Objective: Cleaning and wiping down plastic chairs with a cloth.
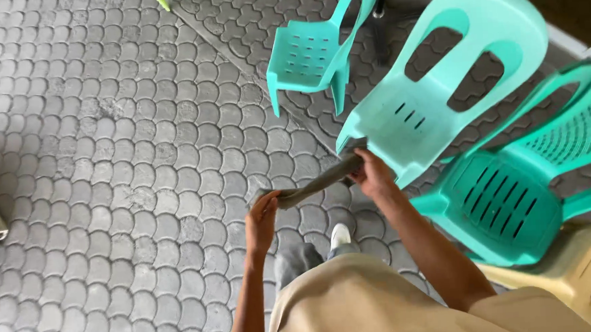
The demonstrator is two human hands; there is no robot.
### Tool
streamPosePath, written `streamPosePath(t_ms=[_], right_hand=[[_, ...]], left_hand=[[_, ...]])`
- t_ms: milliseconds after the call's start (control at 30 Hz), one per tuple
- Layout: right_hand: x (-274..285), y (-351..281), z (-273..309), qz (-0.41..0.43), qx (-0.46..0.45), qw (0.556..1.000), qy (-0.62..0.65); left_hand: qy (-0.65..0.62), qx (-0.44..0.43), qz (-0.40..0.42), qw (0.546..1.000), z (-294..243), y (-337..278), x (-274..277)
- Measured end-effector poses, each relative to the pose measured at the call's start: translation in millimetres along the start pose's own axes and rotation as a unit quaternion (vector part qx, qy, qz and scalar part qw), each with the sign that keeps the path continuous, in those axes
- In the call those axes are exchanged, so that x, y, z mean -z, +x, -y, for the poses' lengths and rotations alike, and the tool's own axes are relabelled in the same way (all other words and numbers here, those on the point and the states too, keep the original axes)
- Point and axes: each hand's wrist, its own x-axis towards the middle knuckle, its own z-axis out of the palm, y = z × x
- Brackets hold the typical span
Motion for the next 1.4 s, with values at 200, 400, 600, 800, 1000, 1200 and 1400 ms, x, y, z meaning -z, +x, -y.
streamPosePath(t_ms=[200,400,600,800,1000,1200,1400], right_hand=[[-145.3,18.9,37.6,0.055,-0.006,0.997,-0.045],[-192.2,184.6,23.7,0.015,-0.002,0.999,-0.034],[-271.2,254.6,58.7,-0.096,0.047,0.994,-0.001],[-305.7,316.5,108.9,-0.154,0.119,0.980,-0.035],[-311.0,416.7,214.5,-0.233,0.201,0.913,-0.268],[-329.3,458.3,327.5,-0.205,0.279,0.889,-0.301],[-261.7,568.5,350.5,-0.373,0.416,0.617,-0.554]], left_hand=[[-0.024,0.058,-0.043,0.997,19.5,100.3,27.2],[-0.095,0.032,0.003,0.995,52.3,244.2,58.3],[0.038,0.029,0.124,0.991,14.4,387.7,66.1],[0.093,-0.040,0.215,0.971,23.4,531.8,26.5],[0.094,-0.085,0.219,0.967,-43.2,656.1,-30.6],[0.100,-0.091,0.287,0.948,-67.5,756.0,-95.6],[0.209,-0.178,0.321,0.907,-78.6,826.4,-173.1]])
